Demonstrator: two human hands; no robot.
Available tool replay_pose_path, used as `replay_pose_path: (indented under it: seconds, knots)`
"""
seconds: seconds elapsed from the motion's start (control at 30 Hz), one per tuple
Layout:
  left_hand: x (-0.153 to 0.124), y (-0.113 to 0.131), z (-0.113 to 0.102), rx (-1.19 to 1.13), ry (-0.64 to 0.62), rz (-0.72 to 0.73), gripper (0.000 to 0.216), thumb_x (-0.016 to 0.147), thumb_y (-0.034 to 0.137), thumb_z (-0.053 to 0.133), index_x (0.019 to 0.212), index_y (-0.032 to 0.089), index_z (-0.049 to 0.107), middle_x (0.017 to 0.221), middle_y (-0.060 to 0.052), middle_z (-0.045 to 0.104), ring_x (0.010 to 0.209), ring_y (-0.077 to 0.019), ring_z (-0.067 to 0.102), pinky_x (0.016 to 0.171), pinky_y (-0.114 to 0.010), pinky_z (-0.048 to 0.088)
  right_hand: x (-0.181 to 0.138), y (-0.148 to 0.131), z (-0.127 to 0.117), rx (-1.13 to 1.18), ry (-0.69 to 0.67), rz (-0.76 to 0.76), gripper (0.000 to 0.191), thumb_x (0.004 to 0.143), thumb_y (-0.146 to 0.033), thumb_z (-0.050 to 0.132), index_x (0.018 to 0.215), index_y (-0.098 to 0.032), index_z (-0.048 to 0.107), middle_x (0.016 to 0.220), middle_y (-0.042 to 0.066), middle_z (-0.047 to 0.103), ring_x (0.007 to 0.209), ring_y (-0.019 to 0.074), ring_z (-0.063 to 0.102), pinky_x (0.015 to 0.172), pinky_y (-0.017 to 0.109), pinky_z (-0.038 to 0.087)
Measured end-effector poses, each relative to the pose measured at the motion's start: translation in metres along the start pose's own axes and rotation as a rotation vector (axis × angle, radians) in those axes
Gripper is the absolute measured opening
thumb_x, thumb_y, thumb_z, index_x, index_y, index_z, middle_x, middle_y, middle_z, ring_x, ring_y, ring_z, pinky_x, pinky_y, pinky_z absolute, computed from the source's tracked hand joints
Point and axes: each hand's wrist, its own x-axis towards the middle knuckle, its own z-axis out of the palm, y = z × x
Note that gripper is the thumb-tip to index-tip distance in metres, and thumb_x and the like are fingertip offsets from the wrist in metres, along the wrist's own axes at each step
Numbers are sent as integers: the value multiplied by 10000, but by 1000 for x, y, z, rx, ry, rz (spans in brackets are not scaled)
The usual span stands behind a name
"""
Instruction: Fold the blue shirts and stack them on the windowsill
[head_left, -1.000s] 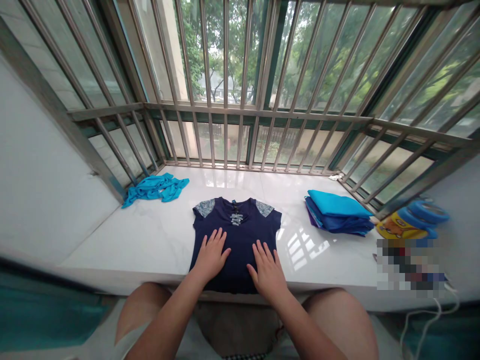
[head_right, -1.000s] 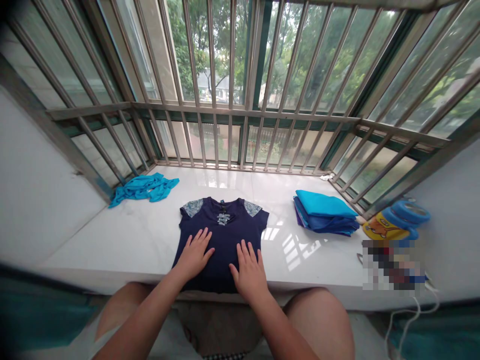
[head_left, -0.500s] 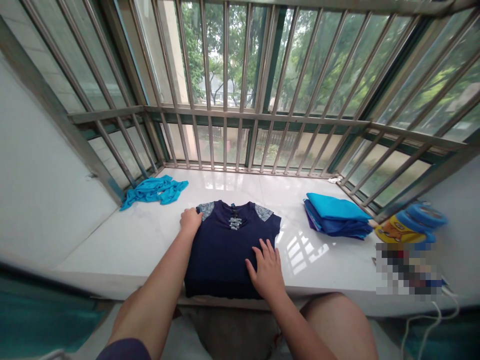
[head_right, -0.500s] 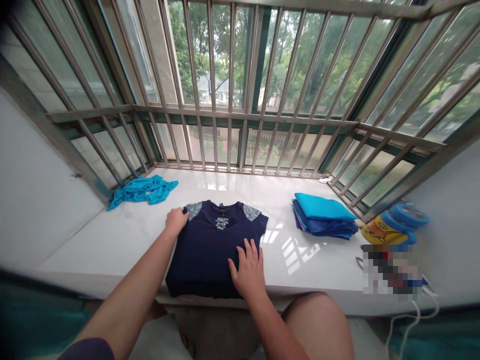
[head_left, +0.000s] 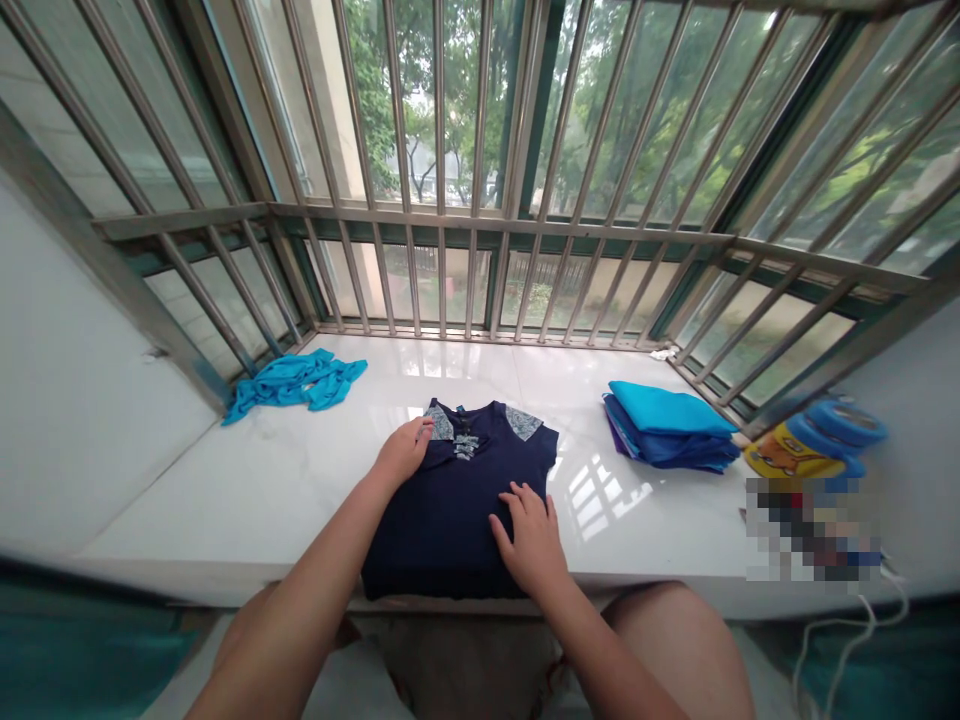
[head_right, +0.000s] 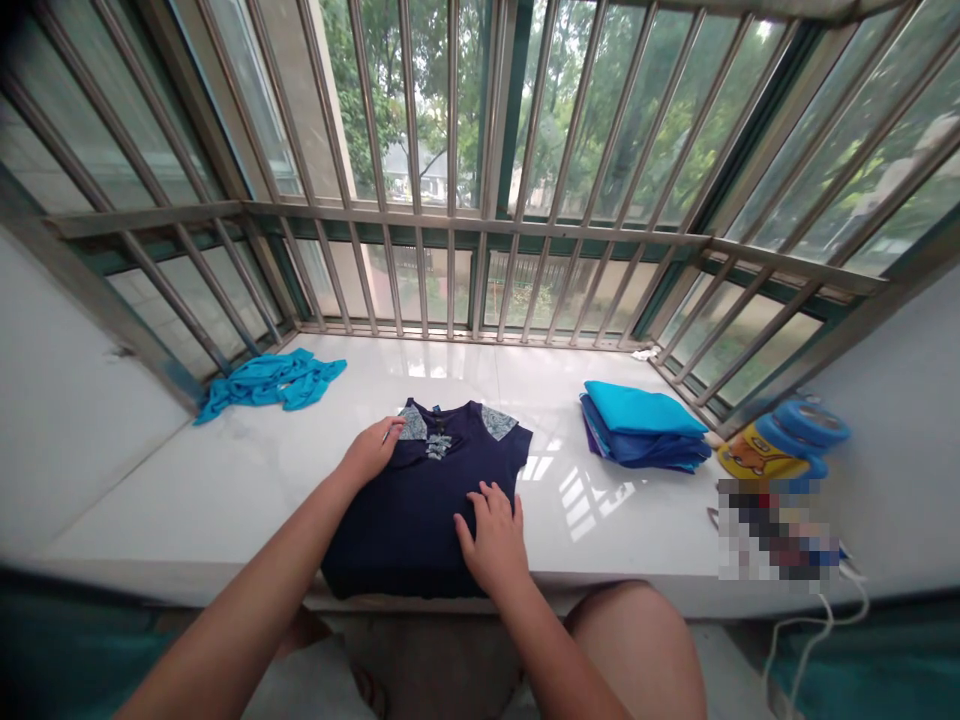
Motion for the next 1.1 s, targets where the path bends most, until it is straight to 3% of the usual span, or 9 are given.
replay_pose_path:
  seconds: [0.13,0.23,0.37,0.53,0.77,0.83,0.9,1.0,1.1]
  knots:
    - [13,3,20,65,-12,-12,495,1083,352,418,1489,167,631,1609,-165,600,1528,-289,531,1303,-480,382,50,20,-28,-35,-36,206,374,1141,-394,396,1285,-254,712,1312,119,729,1239,257,666,1121,406,462]
    - [6,7,37,137,-68,-7,589,1042,422,532,1588,204,552,1728,-145,450,1624,-324,387,1340,-585,282,100,42,-44,-116,-13,419,420,1129,-412,421,1398,-183,647,1395,205,667,1316,331,622,1078,449,486]
    - [-2,9,41,257,-136,-11,643,1079,476,447,1681,250,431,1787,-98,340,1664,-299,304,1345,-600,251,151,64,-40,-140,-71,557,636,998,-576,671,1407,-91,631,1355,291,673,1312,436,626,1022,514,530]
    - [-2,8,33,241,-144,-14,647,1077,480,445,1680,246,435,1784,-86,353,1666,-279,301,1355,-570,241,180,74,-30,-91,-158,571,300,954,-429,718,1103,-174,778,1120,187,793,1078,347,757,896,398,576]
    - [-2,5,36,159,-119,-3,643,1057,467,493,1658,240,467,1773,-112,370,1661,-298,313,1353,-596,227,166,53,-30,-50,-17,376,478,1106,-350,358,1386,-110,661,1202,222,768,1099,325,755,921,427,577]
    - [-2,4,36,147,-114,-2,638,1053,459,506,1654,248,472,1771,-113,373,1661,-297,312,1357,-589,214,153,40,-25,-20,-23,227,443,1106,-364,407,1421,-171,652,1342,183,738,1238,297,709,1039,424,545]
    - [-2,4,36,144,-115,-3,640,1050,453,515,1657,255,467,1773,-112,368,1662,-295,310,1358,-585,209,140,29,-18,14,-101,10,413,1045,-362,576,1434,-256,668,1528,111,657,1433,268,592,1192,420,451]
    - [-3,4,36,149,-125,-6,650,1050,452,510,1663,243,457,1779,-116,353,1664,-299,303,1357,-590,209,124,19,-10,8,-303,-259,597,1017,-396,637,1600,-292,554,1748,98,415,1625,298,361,1310,524,288]
    - [-4,4,37,141,-124,-2,650,1045,452,522,1657,242,463,1780,-119,355,1667,-309,294,1357,-602,202,121,13,-10,-19,-399,-284,703,1062,-526,557,1704,-282,407,1800,124,284,1666,329,263,1316,595,228]
